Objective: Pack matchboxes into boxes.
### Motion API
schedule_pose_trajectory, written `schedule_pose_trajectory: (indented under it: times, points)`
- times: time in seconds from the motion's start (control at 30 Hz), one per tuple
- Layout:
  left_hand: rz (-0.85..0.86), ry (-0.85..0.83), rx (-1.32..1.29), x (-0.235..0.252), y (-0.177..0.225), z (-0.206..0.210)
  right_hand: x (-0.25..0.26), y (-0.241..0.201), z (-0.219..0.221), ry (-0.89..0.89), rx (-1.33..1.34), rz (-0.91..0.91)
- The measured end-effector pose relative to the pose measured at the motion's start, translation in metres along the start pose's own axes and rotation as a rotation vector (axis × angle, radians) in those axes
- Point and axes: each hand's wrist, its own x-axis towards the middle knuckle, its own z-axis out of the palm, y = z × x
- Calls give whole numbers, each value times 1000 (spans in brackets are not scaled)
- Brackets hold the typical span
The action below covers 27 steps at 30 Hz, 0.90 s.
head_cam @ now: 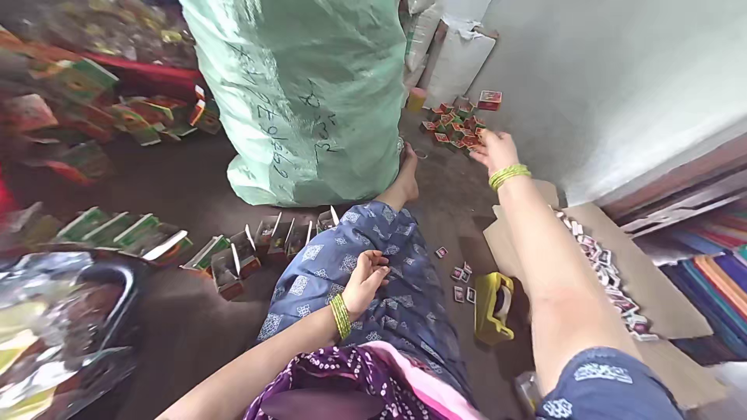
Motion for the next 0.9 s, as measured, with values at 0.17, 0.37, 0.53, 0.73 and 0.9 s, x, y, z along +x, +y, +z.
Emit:
schedule_pose_trajectory:
  times: [0.17,0.37,0.53,0.73,0.9]
  points:
    - [36,-63,58,2,-2,-2,-113,77,41,-495,-427,-16]
    - [196,-75,157,-2,14,-9,-238,169,45,-795,-496,-90]
    - [317,236,411,2,47,-59,-278,202,35,-653,-480,-263]
    - [169,843,1021,-5,70,-170,-276,208,38,-564,-353,-351]
    - [-272,968,1175,-23,79,-230,-277,211,39,-560,-358,-377]
